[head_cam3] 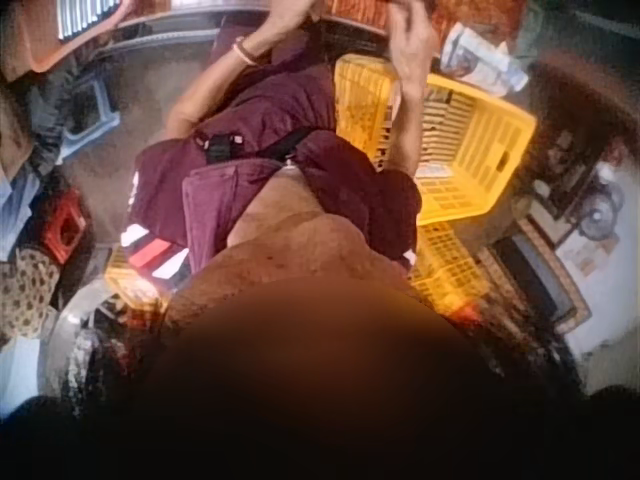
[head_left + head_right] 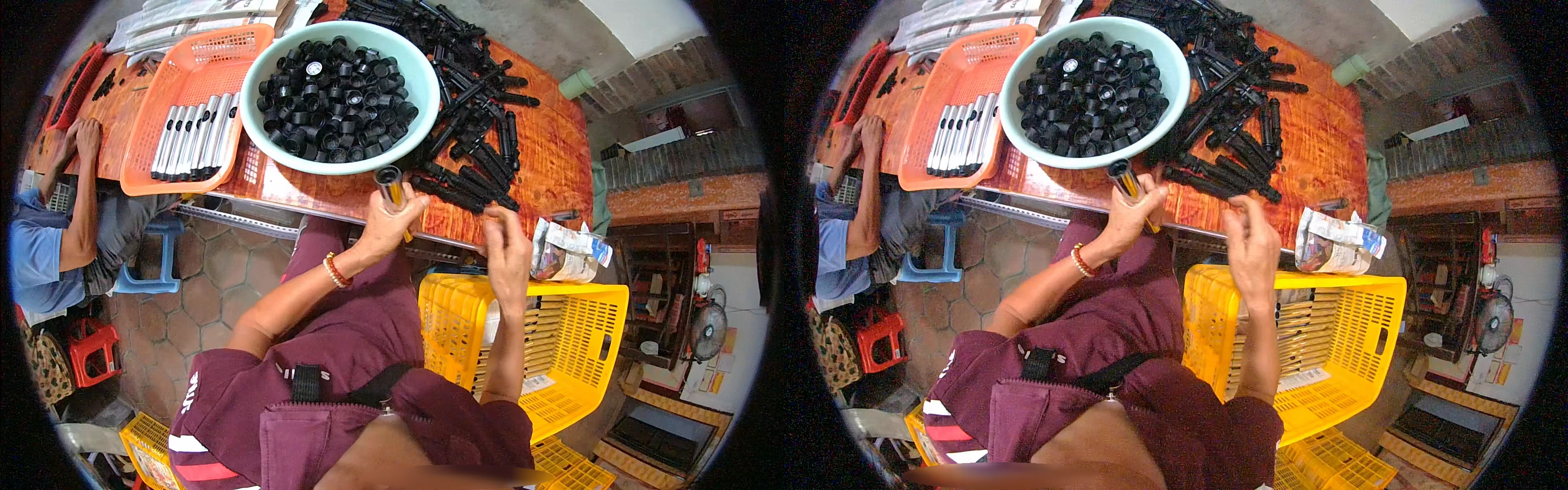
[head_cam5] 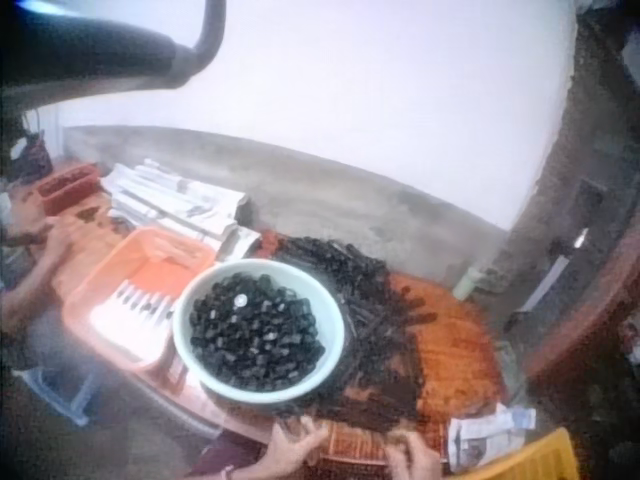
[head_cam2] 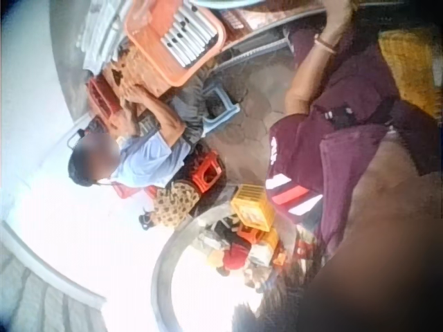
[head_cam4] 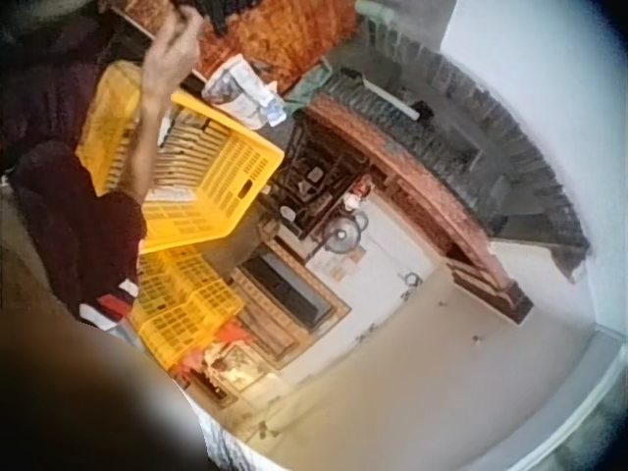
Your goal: The person repeatedly picks up a silver marker body and a black cap, then screws the cap onto the body. Completed markers are placed into a yellow basket. The person handles marker bodies and caps one at a time.
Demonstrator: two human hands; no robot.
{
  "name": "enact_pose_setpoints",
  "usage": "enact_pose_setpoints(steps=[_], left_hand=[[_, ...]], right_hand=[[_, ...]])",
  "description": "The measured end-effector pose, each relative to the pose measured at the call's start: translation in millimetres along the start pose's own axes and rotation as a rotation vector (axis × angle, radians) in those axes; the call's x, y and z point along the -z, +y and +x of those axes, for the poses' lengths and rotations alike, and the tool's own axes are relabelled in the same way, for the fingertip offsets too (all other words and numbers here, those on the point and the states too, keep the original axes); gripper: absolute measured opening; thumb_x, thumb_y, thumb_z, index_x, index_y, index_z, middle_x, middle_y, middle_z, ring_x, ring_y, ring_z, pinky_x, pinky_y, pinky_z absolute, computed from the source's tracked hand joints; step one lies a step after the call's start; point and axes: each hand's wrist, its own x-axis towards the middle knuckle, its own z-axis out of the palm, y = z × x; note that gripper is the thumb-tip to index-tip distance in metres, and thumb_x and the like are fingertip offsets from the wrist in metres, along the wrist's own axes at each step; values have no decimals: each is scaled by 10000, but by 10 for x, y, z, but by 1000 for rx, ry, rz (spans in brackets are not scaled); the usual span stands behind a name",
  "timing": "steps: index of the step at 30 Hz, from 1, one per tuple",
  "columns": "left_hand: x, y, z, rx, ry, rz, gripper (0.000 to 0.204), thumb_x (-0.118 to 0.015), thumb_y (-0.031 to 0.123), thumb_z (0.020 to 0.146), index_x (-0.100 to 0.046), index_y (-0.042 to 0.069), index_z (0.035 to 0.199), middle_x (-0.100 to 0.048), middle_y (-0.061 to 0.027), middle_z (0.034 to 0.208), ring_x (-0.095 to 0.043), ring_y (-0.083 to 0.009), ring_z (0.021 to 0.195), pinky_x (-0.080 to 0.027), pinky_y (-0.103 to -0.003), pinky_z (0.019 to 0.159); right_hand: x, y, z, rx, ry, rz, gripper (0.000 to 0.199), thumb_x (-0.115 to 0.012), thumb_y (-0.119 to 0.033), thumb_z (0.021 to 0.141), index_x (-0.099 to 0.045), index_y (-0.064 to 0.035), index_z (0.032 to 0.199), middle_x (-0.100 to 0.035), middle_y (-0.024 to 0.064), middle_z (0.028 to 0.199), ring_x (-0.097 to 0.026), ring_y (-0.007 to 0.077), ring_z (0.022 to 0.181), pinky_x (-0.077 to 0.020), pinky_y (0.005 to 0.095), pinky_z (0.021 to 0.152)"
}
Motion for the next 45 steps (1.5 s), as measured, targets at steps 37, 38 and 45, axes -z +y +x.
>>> enact_pose_setpoints(steps=[37,38,45], left_hand=[[-124,-517,343,-541,-170,617,247,-734,97,747,-503,12,769,-483,-169,626,-495,-375,545,-398,-398,487],[-122,-528,342,-534,-181,619,242,-730,92,749,-501,16,770,-491,-166,630,-506,-375,549,-398,-396,485],[-116,-551,344,-565,-142,589,239,-720,88,766,-488,29,753,-468,-144,560,-500,-347,490,-387,-389,458]], right_hand=[[-1147,-429,1999,731,-244,-801,196,-702,-156,708,-678,-56,875,-633,98,944,-525,292,981,-392,445,784],[-1203,-397,2022,727,-267,-831,158,-685,-126,695,-680,-60,839,-638,96,925,-525,290,989,-381,440,775],[-1312,-421,2052,688,-345,-784,245,-751,-197,702,-661,-44,872,-657,131,853,-607,328,891,-426,461,757]])
